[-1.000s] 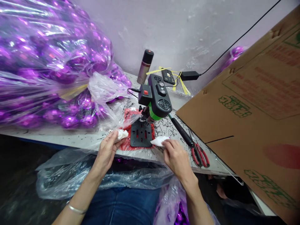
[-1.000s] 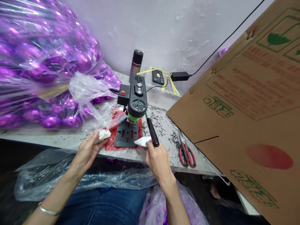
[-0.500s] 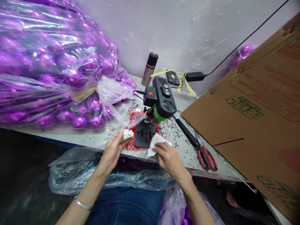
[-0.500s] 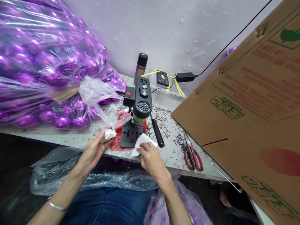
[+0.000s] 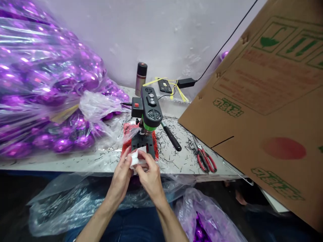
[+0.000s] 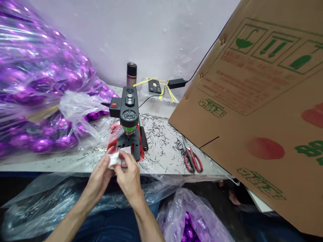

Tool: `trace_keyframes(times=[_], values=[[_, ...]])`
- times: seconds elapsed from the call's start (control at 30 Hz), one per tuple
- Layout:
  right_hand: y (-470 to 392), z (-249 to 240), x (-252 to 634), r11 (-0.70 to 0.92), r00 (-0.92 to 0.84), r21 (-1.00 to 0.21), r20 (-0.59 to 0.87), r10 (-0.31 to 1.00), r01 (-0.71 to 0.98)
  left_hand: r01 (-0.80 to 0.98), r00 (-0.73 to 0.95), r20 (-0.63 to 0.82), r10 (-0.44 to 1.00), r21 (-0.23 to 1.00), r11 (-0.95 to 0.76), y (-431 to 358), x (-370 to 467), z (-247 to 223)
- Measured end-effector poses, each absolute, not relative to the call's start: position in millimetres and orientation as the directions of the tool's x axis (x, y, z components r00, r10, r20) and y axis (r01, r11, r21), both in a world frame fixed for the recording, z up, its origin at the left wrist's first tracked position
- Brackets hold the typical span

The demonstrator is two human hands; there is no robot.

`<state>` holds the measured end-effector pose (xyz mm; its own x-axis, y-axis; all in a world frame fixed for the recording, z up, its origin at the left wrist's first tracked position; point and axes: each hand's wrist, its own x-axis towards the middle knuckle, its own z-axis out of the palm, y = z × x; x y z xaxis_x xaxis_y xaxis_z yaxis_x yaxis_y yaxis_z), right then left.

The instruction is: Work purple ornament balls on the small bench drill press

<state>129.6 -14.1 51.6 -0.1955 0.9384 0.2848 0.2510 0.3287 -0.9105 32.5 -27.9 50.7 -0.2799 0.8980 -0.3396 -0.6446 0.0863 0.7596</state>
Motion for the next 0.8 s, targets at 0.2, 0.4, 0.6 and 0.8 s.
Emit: trace_keyframes(times=[0.2,0.4,0.6,0.8], values=[[-9.9,53.8,146.8,0.523,-0.252,-0.761,0.459,0.852,0.383,-0.519,-0.177,-0.272,0.946,0.842,0.146,-24.8,48.3,48.4],[31.8,72.6,206.4,0.366,-0.138,-0.721,0.357,0.924,0.588,-0.157,-0.091,-0.060,0.994,0.987,0.046,-19.1,47.5,41.4],[130.3,106.2,276.6,0.084,0.095,-0.584,0.269,0.958,0.807,0.259,-0.230,0.077,0.970,0.966,-0.016,-15.0,12.7,32.0],[185.4,92.6,266.1,-0.120,0.173,-0.381,0.108,0.979,0.917,0.442,-0.295,0.263,0.919,0.890,-0.113,-16.8,-16.2,31.2]])
